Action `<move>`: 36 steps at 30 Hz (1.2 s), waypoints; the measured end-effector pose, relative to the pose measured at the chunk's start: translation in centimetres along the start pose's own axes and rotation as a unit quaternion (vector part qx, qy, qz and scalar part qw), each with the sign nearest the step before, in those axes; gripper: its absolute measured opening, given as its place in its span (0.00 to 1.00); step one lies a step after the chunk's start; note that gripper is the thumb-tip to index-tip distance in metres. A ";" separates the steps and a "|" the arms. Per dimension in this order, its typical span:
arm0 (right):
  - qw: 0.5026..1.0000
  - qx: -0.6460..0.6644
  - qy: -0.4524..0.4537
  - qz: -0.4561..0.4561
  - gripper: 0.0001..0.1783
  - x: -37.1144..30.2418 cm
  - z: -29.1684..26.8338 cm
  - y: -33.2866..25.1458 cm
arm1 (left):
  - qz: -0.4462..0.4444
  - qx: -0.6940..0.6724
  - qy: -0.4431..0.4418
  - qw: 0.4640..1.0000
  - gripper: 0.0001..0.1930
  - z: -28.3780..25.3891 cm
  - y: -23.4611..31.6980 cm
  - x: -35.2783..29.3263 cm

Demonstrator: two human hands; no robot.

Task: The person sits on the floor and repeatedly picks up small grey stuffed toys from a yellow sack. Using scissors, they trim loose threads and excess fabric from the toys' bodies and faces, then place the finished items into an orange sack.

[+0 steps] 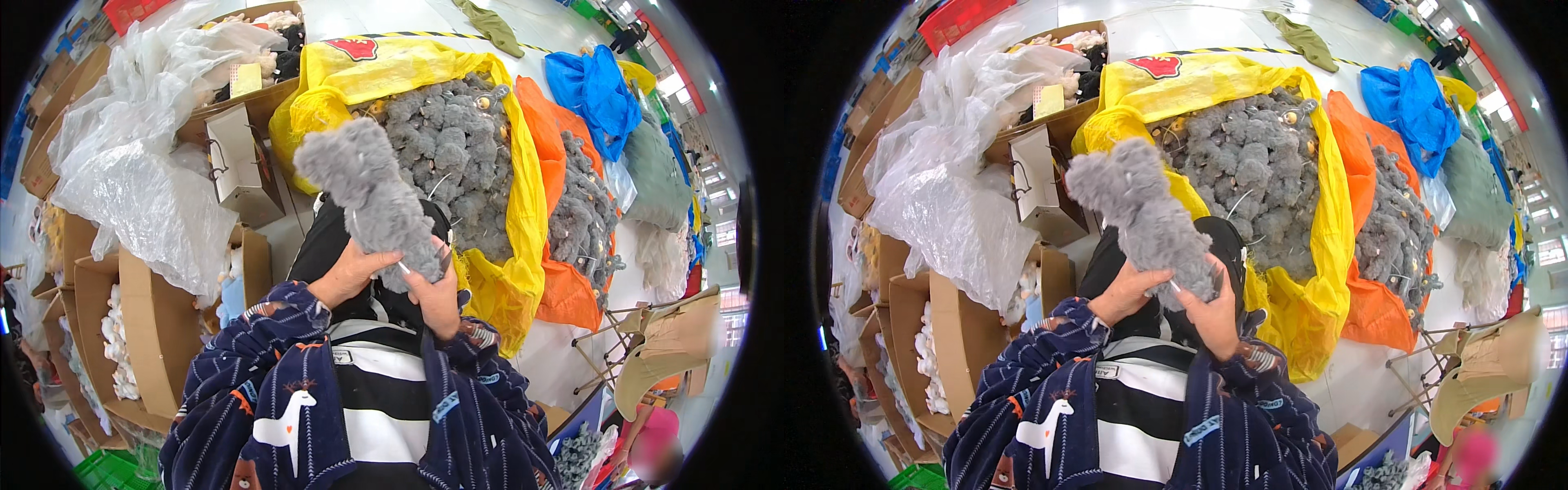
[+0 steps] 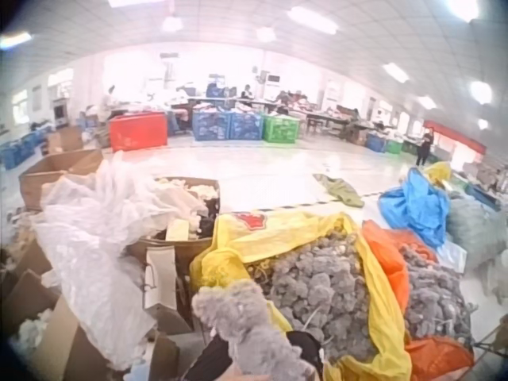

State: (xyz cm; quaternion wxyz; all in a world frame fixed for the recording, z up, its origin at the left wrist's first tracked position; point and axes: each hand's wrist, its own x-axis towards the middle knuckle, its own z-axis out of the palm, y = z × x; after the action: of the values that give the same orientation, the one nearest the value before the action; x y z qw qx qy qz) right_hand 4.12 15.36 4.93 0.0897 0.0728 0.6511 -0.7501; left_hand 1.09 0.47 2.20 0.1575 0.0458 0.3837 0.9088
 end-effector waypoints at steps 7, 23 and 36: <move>0.971 -0.123 0.039 -0.200 0.28 0.5 -0.3 2.4 | -0.005 0.052 0.047 0.997 0.29 -0.4 0.1 0.4; 0.991 0.106 0.037 0.071 0.22 2.5 -5.8 -0.2 | -0.152 0.262 0.039 0.952 0.23 -1.7 4.1 4.6; 0.944 -0.154 0.282 0.075 0.18 16.8 -23.5 8.4 | -0.194 0.135 -0.046 0.971 0.14 -1.5 2.8 7.0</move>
State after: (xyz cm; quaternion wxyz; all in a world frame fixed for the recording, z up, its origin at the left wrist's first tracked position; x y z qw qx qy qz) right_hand -10.45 36.83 -10.24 -0.0318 0.3150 0.7501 -0.5806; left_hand -6.50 -0.14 2.90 0.3402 0.0334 0.4970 0.7976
